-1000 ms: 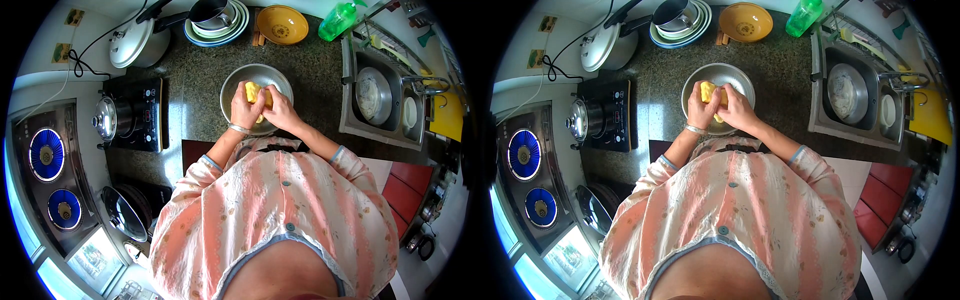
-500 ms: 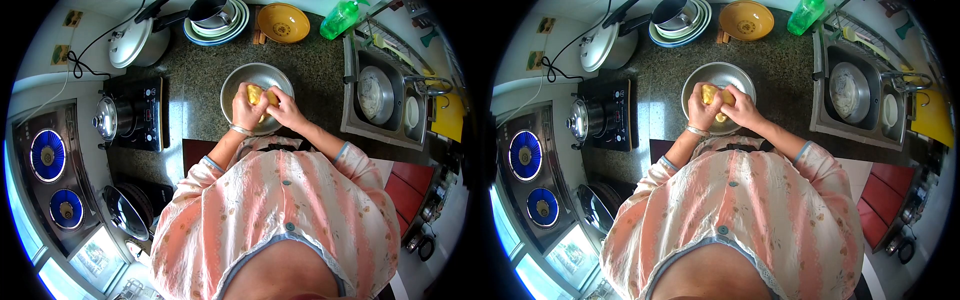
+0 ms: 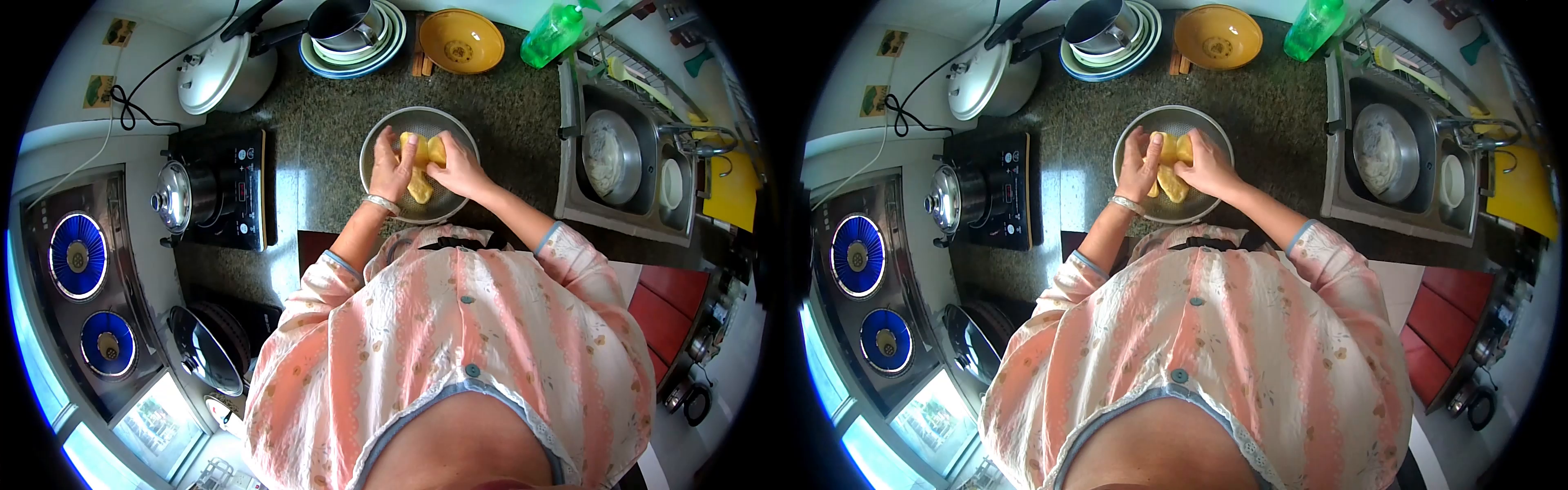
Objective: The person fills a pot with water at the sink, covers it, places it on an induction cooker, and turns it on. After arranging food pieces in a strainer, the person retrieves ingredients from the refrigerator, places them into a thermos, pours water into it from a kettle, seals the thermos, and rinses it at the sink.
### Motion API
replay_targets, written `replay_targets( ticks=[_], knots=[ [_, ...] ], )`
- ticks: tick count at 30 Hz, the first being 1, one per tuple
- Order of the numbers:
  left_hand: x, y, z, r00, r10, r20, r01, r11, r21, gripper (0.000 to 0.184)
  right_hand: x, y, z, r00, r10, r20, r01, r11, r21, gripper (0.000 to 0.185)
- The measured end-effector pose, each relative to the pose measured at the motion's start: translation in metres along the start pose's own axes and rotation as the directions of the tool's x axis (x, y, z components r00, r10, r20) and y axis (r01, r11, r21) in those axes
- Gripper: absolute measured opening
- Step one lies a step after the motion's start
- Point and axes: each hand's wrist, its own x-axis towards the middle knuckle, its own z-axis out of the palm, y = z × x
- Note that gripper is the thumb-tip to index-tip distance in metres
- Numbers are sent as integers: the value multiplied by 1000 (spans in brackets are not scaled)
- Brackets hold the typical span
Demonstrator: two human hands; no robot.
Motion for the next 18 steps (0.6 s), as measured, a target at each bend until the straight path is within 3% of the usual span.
replay_targets(
  ticks=[2, 3, 4, 6, 7, 9, 10, 12, 15, 18],
  knots=[
    [2, -7, -9, 995, 81, -64, -75, 994, 84, 62, 9, -10, -10, 996, -58, 63, 71, 970, -232, 51],
    [-1, 0, -18, 996, 79, -52, -72, 991, 115, 59, 12, -8, -8, 996, -56, 63, 70, 970, -232, 51],
    [-4, -3, -23, 996, 80, -49, -74, 991, 115, 59, 16, -4, -5, 986, -163, 36, 166, 946, -279, 50],
    [-8, -10, -30, 969, 243, -37, -230, 949, 215, 51, 24, 3, 2, 946, -325, 7, 315, 909, -273, 52],
    [-11, -12, -32, 969, 245, -37, -231, 949, 215, 51, 25, 6, 2, 945, -326, 6, 315, 909, -273, 52],
    [-15, -12, -37, 939, 333, 87, -338, 849, 406, 46, 25, 8, 3, 916, -400, 21, 374, 836, -401, 54],
    [-19, -10, -38, 911, 398, 105, -403, 812, 421, 45, 22, 9, 1, 917, -398, 13, 369, 838, -402, 54],
    [-22, -4, -39, 907, 385, 174, -420, 786, 454, 44, 13, 11, -7, 957, -283, 58, 286, 896, -341, 52],
    [-21, 2, -38, 874, 396, 281, -486, 729, 482, 42, -8, 9, -15, 945, -325, -37, 306, 919, -249, 46],
    [-15, 26, -36, 830, 505, 236, -553, 688, 470, 26, -29, -13, -28, 864, -431, -259, 391, 900, -193, 15]
  ],
)
